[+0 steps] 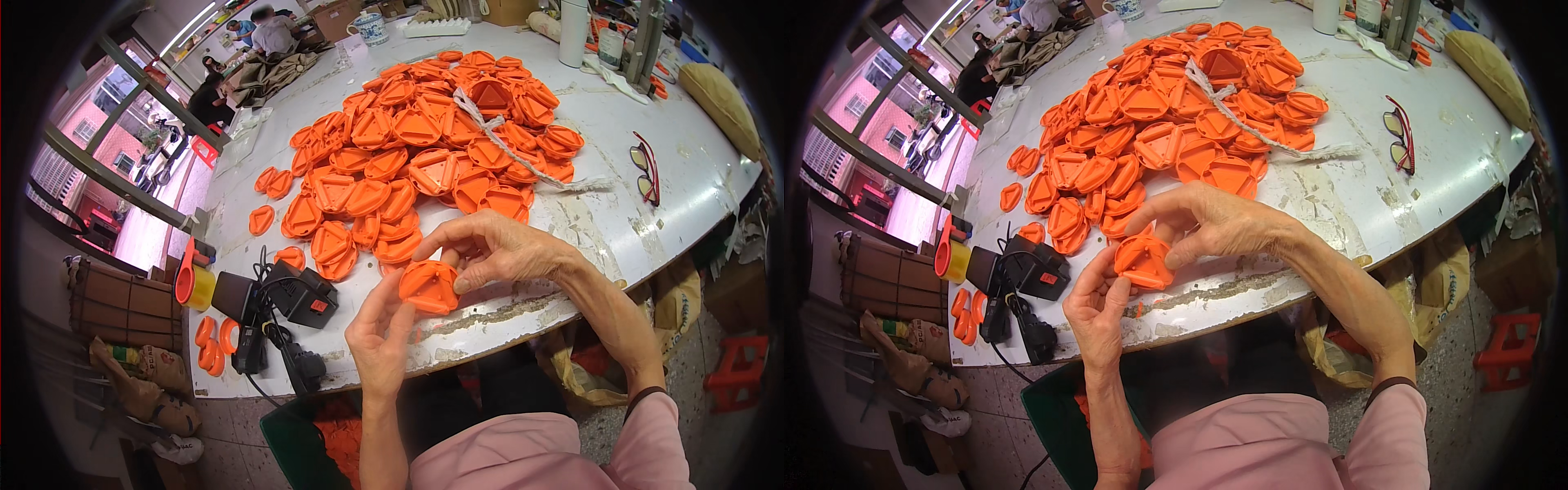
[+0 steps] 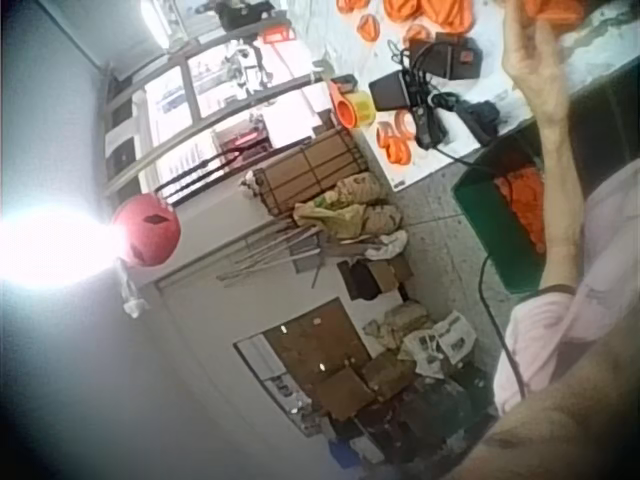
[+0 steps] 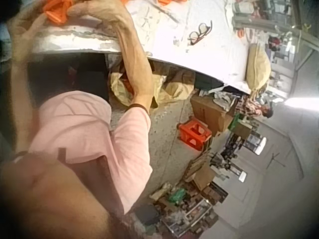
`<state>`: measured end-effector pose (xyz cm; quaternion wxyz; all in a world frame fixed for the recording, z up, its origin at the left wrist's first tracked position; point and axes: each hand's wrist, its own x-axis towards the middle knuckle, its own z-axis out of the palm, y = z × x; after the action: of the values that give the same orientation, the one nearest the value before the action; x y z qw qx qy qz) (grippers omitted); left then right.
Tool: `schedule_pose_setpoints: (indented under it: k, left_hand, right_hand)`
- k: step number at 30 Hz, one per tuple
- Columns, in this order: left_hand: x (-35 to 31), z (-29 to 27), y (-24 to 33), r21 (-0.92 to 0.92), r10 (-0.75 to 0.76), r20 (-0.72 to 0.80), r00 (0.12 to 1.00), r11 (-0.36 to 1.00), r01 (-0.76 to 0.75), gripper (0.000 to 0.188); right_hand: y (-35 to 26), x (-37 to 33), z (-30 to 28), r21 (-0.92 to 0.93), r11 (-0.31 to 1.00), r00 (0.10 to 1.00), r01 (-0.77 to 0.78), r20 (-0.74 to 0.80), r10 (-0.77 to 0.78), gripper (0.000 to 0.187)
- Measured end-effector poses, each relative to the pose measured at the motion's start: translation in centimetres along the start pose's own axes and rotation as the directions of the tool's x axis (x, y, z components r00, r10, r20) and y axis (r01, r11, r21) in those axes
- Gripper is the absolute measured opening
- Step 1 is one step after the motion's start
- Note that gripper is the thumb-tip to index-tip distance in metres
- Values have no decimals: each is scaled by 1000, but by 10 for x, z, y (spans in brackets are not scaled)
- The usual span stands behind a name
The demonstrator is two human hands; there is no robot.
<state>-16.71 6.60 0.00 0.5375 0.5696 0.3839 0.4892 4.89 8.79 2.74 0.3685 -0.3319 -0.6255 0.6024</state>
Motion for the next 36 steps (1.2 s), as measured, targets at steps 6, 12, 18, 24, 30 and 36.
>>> schedule_pose_setpoints:
  k: [6, 12, 18, 24, 30, 36]
  left_hand:
    - [1, -2, -2, 6, -9, -5, 1000, 1000, 9, 38]
    - [1, -1, -4, -18, 39, -12, 999, 999, -39, 39]
    - [2, 1, -3, 4, 30, -20, 999, 1000, -30, 37]
    - [2, -1, -1, -11, 6, -39, 999, 1000, -6, 38]
    - [2, -1, -5, 9, 84, 12, 996, 996, -84, 43]
    - [2, -2, -5, 40, 87, 19, 996, 995, -88, 44]
  right_hand:
    - [4, 2, -4, -4, 998, 998, -58, -37, 57, 46]
    - [4, -1, -5, 0, 995, 991, -102, -81, 102, 43]
    - [6, -1, -4, 174, 973, 981, -151, -92, 169, 40]
    - [5, 0, -2, 139, 977, 981, -162, -87, 175, 37]
    - [7, 0, -2, 112, 981, 982, -155, -93, 166, 34]
    - [9, 0, -1, 98, 982, 982, -164, -78, 172, 33]
